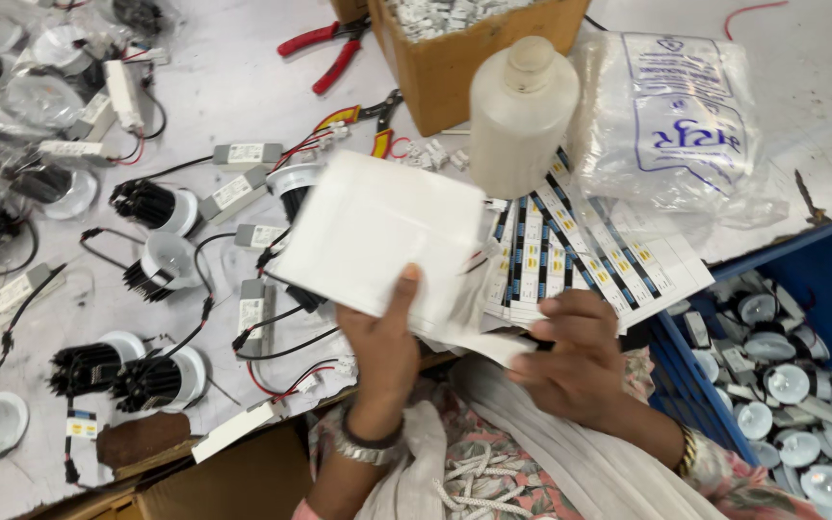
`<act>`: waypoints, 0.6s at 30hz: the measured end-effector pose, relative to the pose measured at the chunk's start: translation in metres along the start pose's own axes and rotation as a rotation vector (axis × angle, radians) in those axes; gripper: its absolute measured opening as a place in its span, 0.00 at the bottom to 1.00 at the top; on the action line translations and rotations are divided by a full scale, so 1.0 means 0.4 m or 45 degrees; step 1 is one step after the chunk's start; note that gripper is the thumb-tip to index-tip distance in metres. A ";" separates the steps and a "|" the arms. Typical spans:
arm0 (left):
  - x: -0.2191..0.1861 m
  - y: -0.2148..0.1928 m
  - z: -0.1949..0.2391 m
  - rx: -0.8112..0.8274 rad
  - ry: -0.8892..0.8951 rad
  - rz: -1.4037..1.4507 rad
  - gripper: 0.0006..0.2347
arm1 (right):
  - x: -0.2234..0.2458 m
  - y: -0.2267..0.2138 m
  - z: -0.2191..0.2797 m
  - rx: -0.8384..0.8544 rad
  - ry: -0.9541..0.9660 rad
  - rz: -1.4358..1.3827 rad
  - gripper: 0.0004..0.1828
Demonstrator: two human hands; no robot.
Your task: The person peels small labels from a sheet and applies them to electronic drivers and light fixtures on a table.
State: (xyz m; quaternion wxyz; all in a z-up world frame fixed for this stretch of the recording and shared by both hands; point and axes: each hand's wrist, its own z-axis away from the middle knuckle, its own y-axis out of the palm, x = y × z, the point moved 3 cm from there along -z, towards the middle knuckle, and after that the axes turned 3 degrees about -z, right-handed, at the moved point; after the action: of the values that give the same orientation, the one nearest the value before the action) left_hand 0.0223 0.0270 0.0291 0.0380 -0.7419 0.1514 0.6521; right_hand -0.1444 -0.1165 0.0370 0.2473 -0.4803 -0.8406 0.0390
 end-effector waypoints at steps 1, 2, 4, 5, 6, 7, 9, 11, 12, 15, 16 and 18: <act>-0.013 -0.013 -0.009 0.033 0.054 -0.047 0.11 | 0.004 -0.021 0.008 -0.021 0.048 -0.069 0.08; -0.029 -0.029 -0.016 0.065 0.108 -0.094 0.11 | -0.006 -0.029 0.010 -0.228 0.044 -0.104 0.11; -0.065 -0.048 -0.018 0.279 0.103 -0.168 0.12 | -0.038 -0.044 0.005 -0.479 0.083 -0.235 0.31; -0.087 -0.057 -0.006 0.455 0.041 -0.196 0.14 | -0.051 -0.059 0.001 -0.520 0.122 -0.337 0.48; -0.110 -0.062 -0.004 0.631 -0.022 -0.224 0.16 | -0.062 -0.073 -0.006 -0.453 0.157 -0.419 0.57; -0.147 -0.058 0.000 1.034 0.146 -0.197 0.15 | -0.069 -0.091 -0.013 -0.382 0.171 -0.471 0.64; -0.200 -0.060 0.019 1.621 0.377 -0.259 0.15 | -0.073 -0.126 -0.018 -0.234 0.188 -0.537 0.72; -0.226 -0.068 0.052 1.974 0.504 -0.455 0.16 | -0.066 -0.151 -0.022 -0.067 0.185 -0.585 0.76; -0.237 -0.076 0.053 1.992 0.488 -0.420 0.14 | -0.059 -0.158 -0.025 0.021 0.182 -0.615 0.78; -0.259 -0.125 0.054 1.892 0.420 -0.294 0.07 | -0.035 -0.168 -0.037 0.565 0.222 -0.954 0.75; -0.268 -0.151 0.059 1.780 0.399 -0.233 0.06 | -0.021 -0.167 -0.035 0.794 0.235 -1.102 0.74; -0.270 -0.215 0.074 1.529 0.214 -0.236 0.03 | 0.004 -0.169 -0.019 0.931 0.322 -1.046 0.72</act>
State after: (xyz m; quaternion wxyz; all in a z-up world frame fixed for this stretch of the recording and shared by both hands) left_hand 0.0062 0.1351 0.1183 0.4940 -0.6497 0.4298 0.3861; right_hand -0.1949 -0.1526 0.0648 0.4913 0.0023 -0.8542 0.1704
